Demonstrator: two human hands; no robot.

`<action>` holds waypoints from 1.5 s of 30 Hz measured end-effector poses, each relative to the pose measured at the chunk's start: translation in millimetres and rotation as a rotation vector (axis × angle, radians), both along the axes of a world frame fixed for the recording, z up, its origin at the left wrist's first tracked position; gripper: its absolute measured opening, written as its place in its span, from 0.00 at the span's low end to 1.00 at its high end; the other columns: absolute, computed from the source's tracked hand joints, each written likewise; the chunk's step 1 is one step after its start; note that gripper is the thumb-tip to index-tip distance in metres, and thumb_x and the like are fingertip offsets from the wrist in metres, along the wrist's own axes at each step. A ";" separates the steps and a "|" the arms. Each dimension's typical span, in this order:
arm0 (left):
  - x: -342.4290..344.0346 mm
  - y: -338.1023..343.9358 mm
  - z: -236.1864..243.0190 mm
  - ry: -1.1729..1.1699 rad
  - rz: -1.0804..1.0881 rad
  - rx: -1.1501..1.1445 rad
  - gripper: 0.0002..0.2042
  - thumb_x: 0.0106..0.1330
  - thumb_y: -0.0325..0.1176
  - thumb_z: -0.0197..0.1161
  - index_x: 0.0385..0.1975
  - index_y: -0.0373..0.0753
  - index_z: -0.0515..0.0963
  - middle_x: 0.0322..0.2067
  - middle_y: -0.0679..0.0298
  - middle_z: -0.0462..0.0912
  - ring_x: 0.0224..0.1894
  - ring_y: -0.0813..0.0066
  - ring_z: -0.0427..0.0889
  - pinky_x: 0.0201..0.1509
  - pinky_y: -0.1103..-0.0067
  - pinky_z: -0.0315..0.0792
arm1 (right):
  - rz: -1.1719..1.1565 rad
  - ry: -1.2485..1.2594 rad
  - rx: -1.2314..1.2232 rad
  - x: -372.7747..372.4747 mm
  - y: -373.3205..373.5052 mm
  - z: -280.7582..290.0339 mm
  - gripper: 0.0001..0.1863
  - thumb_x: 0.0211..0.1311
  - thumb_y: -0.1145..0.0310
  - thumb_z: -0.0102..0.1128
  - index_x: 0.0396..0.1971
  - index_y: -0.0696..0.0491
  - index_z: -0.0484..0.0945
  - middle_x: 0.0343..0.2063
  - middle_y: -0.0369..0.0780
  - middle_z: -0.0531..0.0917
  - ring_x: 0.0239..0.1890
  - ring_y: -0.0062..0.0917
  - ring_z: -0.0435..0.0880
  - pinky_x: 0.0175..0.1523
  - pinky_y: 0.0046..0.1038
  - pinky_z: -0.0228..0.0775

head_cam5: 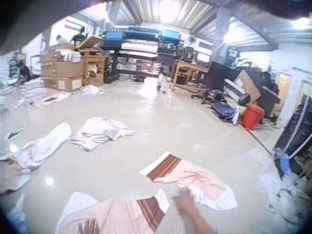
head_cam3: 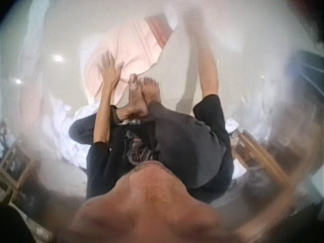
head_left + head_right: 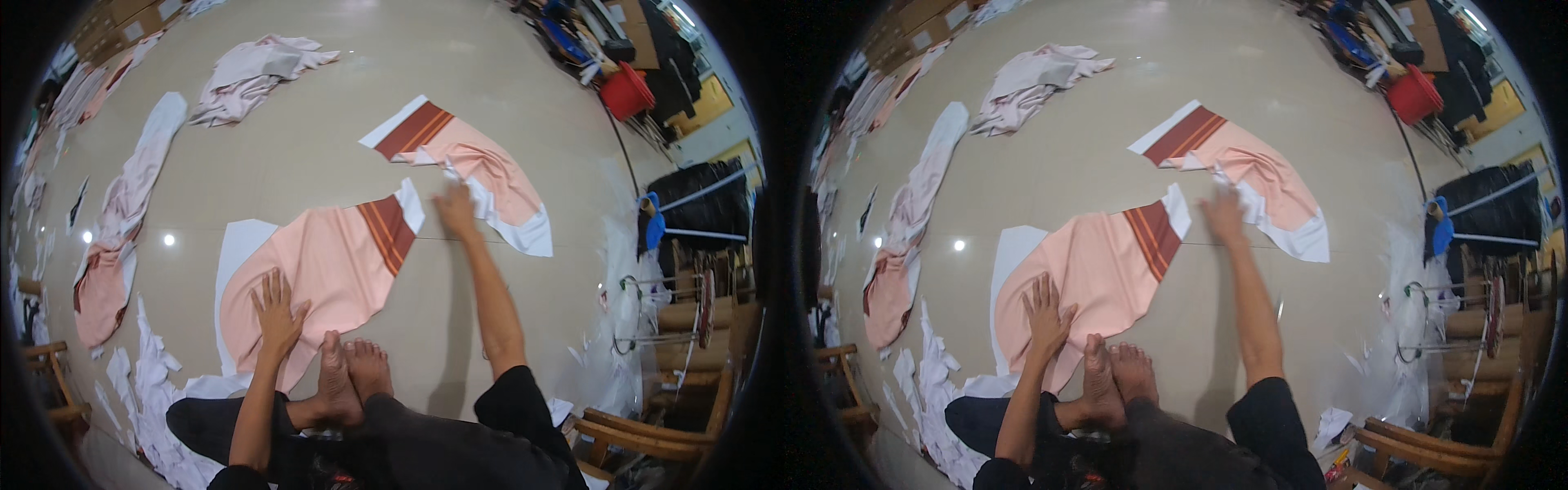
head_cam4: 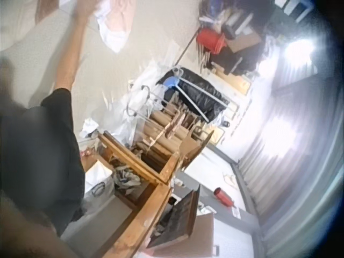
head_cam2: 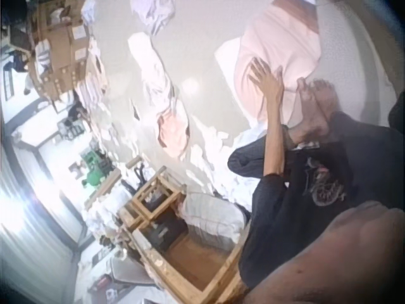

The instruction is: The person sits on the floor and uses shears to cut a large piece of light pink fabric with a striped border into smaller rectangular pieces. The person repeatedly folds the fabric, cuts along the edges, and sets the cut pieces aside.

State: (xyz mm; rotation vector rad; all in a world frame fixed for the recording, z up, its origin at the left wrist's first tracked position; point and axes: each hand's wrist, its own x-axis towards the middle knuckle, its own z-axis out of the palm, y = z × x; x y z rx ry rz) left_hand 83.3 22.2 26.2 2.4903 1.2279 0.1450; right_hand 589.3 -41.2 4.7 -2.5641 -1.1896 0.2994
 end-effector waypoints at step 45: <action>-119.7 193.8 221.1 -1.155 0.300 -0.516 0.34 0.75 0.36 0.61 0.78 0.31 0.58 0.61 0.59 0.78 0.63 0.72 0.78 0.71 0.75 0.67 | -0.188 0.726 0.922 -12.5 -233.9 252.3 0.17 0.68 0.68 0.71 0.50 0.59 0.77 0.38 0.36 0.84 0.37 0.17 0.82 0.45 0.22 0.75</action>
